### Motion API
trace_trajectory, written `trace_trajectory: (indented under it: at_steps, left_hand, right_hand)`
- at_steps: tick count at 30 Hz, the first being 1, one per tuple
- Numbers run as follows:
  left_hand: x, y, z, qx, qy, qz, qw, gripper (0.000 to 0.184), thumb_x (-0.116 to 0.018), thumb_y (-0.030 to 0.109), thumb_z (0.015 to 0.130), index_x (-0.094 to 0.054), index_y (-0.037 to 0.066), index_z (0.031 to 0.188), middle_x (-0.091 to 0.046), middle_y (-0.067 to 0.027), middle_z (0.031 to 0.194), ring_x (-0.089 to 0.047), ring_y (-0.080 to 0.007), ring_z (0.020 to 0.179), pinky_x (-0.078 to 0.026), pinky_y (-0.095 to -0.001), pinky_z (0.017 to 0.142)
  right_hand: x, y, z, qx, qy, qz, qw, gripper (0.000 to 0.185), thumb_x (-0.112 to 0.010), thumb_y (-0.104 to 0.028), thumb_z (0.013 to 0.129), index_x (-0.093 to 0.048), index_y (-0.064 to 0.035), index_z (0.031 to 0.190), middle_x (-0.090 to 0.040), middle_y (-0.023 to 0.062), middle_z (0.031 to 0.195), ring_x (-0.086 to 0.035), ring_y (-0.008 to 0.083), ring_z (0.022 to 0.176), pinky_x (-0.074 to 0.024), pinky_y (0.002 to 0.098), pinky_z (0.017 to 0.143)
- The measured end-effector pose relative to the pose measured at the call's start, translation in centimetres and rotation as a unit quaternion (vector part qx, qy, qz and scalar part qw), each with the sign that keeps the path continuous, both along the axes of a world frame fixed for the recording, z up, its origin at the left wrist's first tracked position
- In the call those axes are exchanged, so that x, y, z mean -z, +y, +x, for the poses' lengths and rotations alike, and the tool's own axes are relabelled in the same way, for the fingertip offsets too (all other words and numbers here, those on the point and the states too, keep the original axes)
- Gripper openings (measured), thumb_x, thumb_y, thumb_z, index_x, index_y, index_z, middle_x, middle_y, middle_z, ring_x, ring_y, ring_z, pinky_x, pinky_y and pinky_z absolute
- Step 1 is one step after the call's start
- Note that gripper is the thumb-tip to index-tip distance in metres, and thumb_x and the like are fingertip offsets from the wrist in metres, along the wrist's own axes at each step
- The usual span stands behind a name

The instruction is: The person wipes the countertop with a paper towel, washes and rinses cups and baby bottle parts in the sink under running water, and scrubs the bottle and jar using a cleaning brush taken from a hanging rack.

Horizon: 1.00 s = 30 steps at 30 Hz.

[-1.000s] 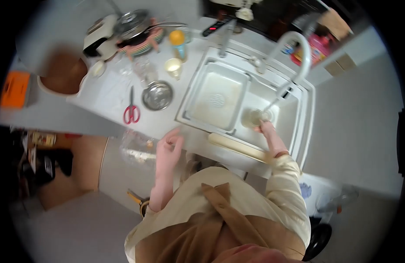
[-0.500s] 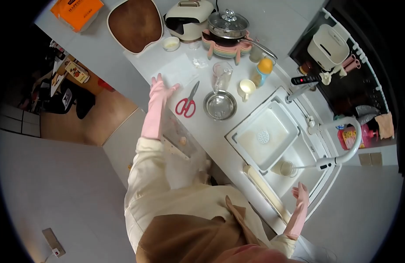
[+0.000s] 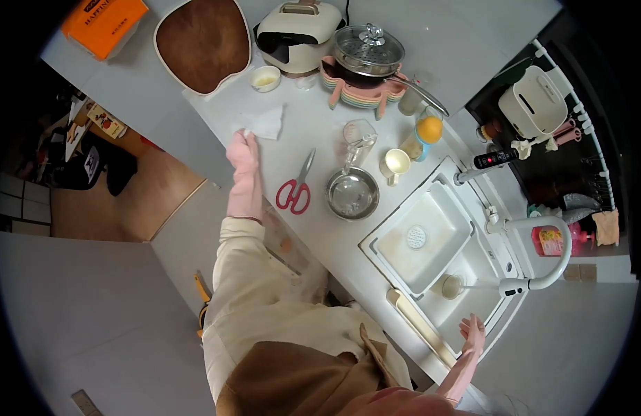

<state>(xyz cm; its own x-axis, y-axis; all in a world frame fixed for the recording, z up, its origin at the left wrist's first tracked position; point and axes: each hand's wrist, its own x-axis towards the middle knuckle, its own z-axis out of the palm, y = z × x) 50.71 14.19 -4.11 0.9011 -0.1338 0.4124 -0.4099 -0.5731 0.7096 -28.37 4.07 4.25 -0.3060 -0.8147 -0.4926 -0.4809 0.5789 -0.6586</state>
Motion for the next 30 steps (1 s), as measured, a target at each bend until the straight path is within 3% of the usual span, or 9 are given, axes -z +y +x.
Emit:
trace_trajectory:
  at_steps: [5,7,9,12,17,21,25,29,30]
  left_hand:
    - [-2.8,2.5,7.0,0.013,-0.056,0.06,0.996,0.029,-0.061,0.025,0.086,-0.064,0.002,0.103,-0.067,-0.0157,0.089,-0.061,-0.0305,0.079,-0.048,-0.0361,0.074]
    - [-3.0,1.6,11.1,-0.026,0.175,-0.268,0.947,0.033,-0.059,0.03,0.088,-0.064,0.001,0.104,-0.068,-0.0136,0.095,-0.06,-0.027,0.083,-0.046,-0.0343,0.077]
    - [-2.3,0.5,14.0,-0.043,0.269,-0.347,0.897,0.039,-0.055,0.035,0.089,-0.061,0.002,0.111,-0.065,-0.0138,0.103,-0.058,-0.0266,0.091,-0.043,-0.0336,0.083]
    - [0.9,-0.7,17.7,-0.045,0.213,-0.126,0.968,0.053,-0.048,0.043,0.091,-0.051,0.006,0.128,-0.057,-0.0174,0.121,-0.053,-0.0309,0.111,-0.036,-0.0342,0.098]
    - [0.7,-2.8,18.2,-0.046,0.224,0.167,0.959,0.056,-0.043,0.049,0.091,-0.05,0.011,0.132,-0.052,-0.0198,0.13,-0.047,-0.0367,0.122,-0.035,-0.0386,0.104]
    - [5.4,-3.4,19.4,0.082,0.117,0.203,0.969,0.052,-0.031,0.047,0.097,-0.049,0.015,0.134,-0.046,-0.0164,0.138,-0.045,-0.0323,0.125,-0.034,-0.0385,0.107]
    - [5.1,-0.7,12.0,0.326,0.291,-0.036,0.899,0.04,-0.035,0.022,0.097,-0.051,0.017,0.133,-0.045,-0.0088,0.142,-0.038,-0.0276,0.133,-0.029,-0.0353,0.112]
    - [4.0,3.5,4.4,0.435,-0.012,0.266,0.86,0.06,-0.044,-0.008,0.077,-0.053,0.015,0.131,-0.047,-0.0085,0.14,-0.038,-0.0246,0.134,-0.029,-0.0314,0.113]
    - [2.1,4.0,3.2,0.44,0.01,0.273,0.855,0.064,-0.043,-0.012,0.074,-0.053,0.015,0.131,-0.048,-0.0087,0.139,-0.039,-0.0246,0.133,-0.03,-0.0309,0.112]
  right_hand:
    - [-0.8,0.5,1.9,-0.024,0.019,0.022,0.999,0.04,-0.06,-0.039,0.091,-0.059,-0.0057,0.113,-0.068,0.0099,0.094,-0.064,0.0148,0.076,-0.0493,0.0263,0.069]
    - [-1.4,1.3,2.7,-0.029,0.029,0.031,0.999,0.04,-0.059,-0.039,0.091,-0.059,-0.0053,0.113,-0.068,0.0099,0.094,-0.064,0.015,0.077,-0.0494,0.0272,0.07]
    - [-2.4,2.2,3.8,-0.034,0.038,0.038,0.998,0.04,-0.059,-0.038,0.092,-0.059,-0.0047,0.113,-0.068,0.0097,0.094,-0.064,0.0153,0.077,-0.0494,0.0278,0.071]
    - [-2.4,2.8,4.2,-0.046,0.042,0.037,0.997,0.044,-0.063,-0.039,0.089,-0.056,-0.0033,0.114,-0.068,0.0116,0.093,-0.064,0.0176,0.075,-0.0502,0.0271,0.066]
    - [-4.5,4.0,6.3,-0.036,0.049,0.023,0.998,0.041,-0.063,-0.037,0.089,-0.057,-0.004,0.112,-0.068,0.011,0.091,-0.065,0.0171,0.073,-0.0502,0.0272,0.065]
    - [-4.6,3.6,6.9,-0.057,0.056,0.051,0.996,0.039,-0.063,-0.036,0.09,-0.058,-0.0046,0.111,-0.068,0.0104,0.089,-0.065,0.0163,0.071,-0.0501,0.0268,0.063]
    - [-4.4,2.9,9.6,-0.1,0.04,0.045,0.993,0.039,-0.062,-0.037,0.09,-0.058,-0.0046,0.112,-0.068,0.0098,0.089,-0.064,0.0158,0.072,-0.0499,0.0272,0.065]
    - [-4.4,2.3,12.7,-0.144,0.027,0.021,0.989,0.04,-0.061,-0.038,0.091,-0.059,-0.0041,0.112,-0.068,0.0094,0.089,-0.064,0.0156,0.077,-0.0492,0.0276,0.069]
    - [-4.2,2.1,12.8,-0.154,0.027,0.012,0.988,0.04,-0.06,-0.038,0.091,-0.059,-0.0039,0.111,-0.068,0.0095,0.089,-0.064,0.0157,0.078,-0.0491,0.0275,0.069]
